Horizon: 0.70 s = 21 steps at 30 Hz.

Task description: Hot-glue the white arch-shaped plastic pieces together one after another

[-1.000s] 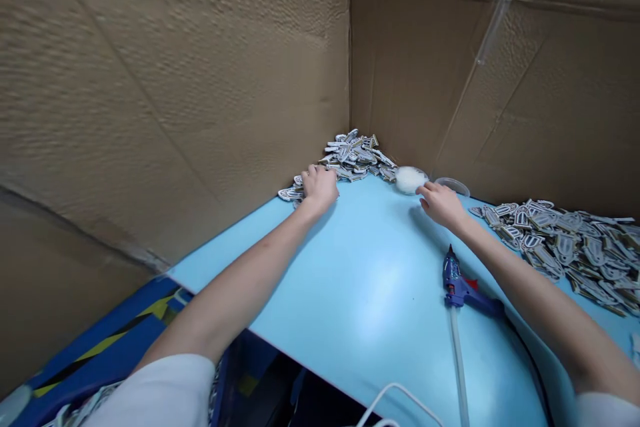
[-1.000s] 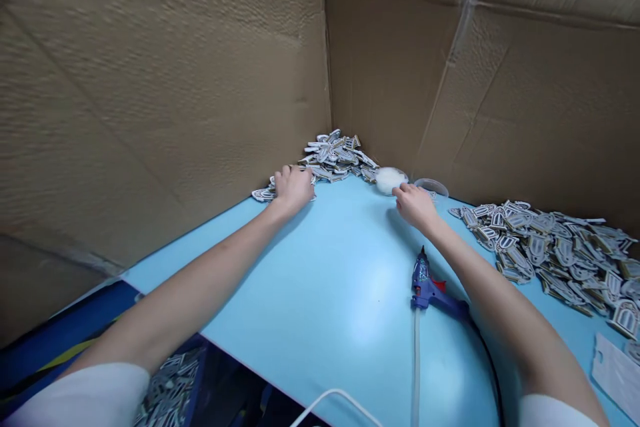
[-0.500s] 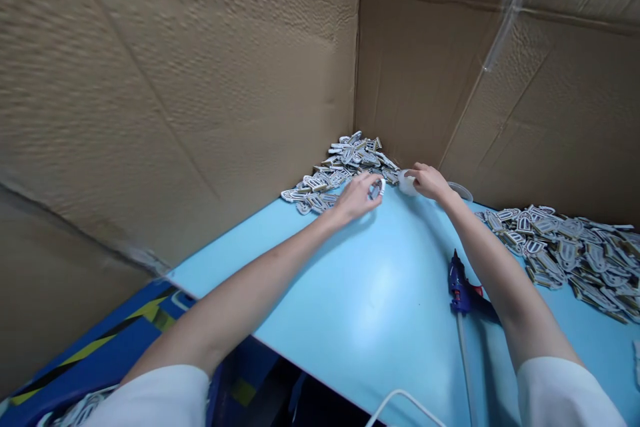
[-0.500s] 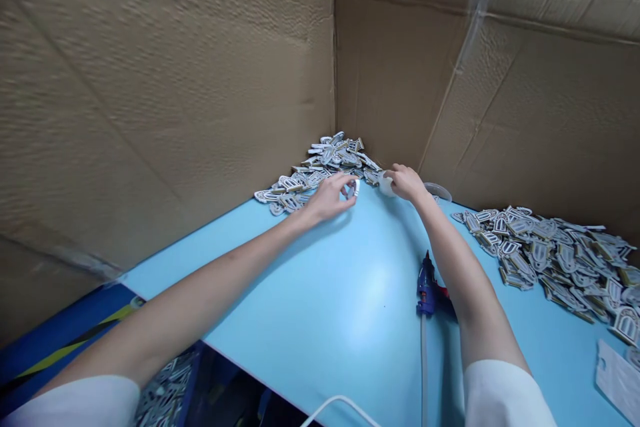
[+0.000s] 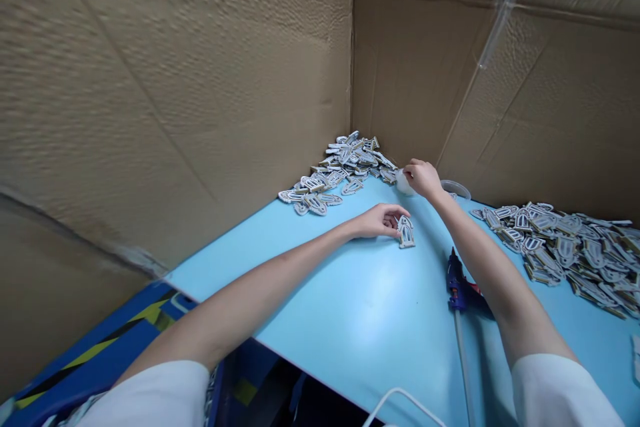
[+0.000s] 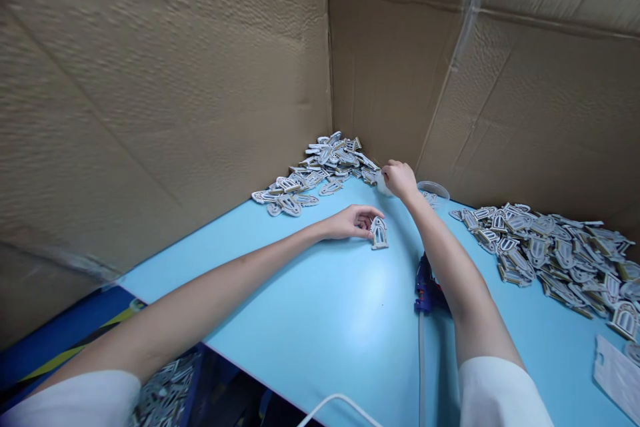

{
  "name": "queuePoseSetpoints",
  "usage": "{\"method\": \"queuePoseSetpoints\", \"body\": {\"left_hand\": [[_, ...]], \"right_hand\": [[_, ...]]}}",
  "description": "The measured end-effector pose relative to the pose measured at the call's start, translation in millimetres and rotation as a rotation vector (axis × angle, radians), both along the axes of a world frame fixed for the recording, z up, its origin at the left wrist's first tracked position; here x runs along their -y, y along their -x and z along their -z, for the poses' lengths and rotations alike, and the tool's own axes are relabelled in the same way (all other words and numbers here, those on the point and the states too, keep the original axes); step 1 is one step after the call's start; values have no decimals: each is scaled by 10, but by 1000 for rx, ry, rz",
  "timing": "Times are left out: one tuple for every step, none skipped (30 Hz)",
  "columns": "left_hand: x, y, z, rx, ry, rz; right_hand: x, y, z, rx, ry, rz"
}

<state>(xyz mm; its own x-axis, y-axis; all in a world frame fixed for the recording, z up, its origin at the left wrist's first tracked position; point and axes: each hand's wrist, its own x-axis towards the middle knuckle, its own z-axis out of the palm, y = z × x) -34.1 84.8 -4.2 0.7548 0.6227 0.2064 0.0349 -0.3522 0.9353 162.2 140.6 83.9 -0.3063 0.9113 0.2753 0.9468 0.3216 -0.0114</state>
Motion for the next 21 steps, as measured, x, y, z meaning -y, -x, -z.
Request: {"method": "queuePoseSetpoints", "body": {"left_hand": [[0,-4,5,-11,-8,1],[3,-8,6,-23,-20,2],[10,-10,3,-35,-33,3],[18,-12,-4,-43,-45,3],[28,-13,-12,-51,-61,3],[39,-13,-23,-60,-85,6],[51,-13,-33,-73,-116,10],[63,-13,-43,-90,-153,19],[77,-14,-50,-110,-191,32],[91,-17,-56,-132,-226,48],[107,-22,-60,-152,-255,65],[123,-28,-62,-165,-273,82],[139,-37,-62,-175,-285,98],[155,-47,-60,-179,-293,114],[169,-58,-58,-178,-300,128],[180,-68,-54,-173,-305,141],[188,-77,-50,-165,-307,154],[193,-84,-46,-154,-309,165],[194,-89,-42,-142,-313,174],[192,-92,-38,-132,-317,179],[189,-93,-36,-125,-323,184]], "right_hand": [[-1,-11,2,-32,-9,5],[-1,-24,6,-69,-17,9],[-2,-37,10,-110,-24,11],[-4,-48,15,-155,-31,9],[-7,-56,18,-204,-38,5],[-12,-60,20,-257,-46,0],[-19,-60,17,-313,-55,-5],[-25,-56,10,-374,-63,-8],[-29,-49,0,-439,-70,-9],[-29,-42,-13,-508,-73,-10],[-20,-37,-27,-578,-70,-12],[0,-37,-37,-648,-62,-18],[36,-46,-43,-713,-50,-28],[90,-65,-41,-770,-36,-40],[163,-95,-29,-813,-22,-49],[257,-137,-9,-858,-6,-62],[371,-187,18,-913,15,-85],[504,-244,50,-973,42,-117],[652,-303,82,-1047,80,-161],[809,-361,112,-1114,125,-208],[972,-414,136,-1154,173,-245]]}}
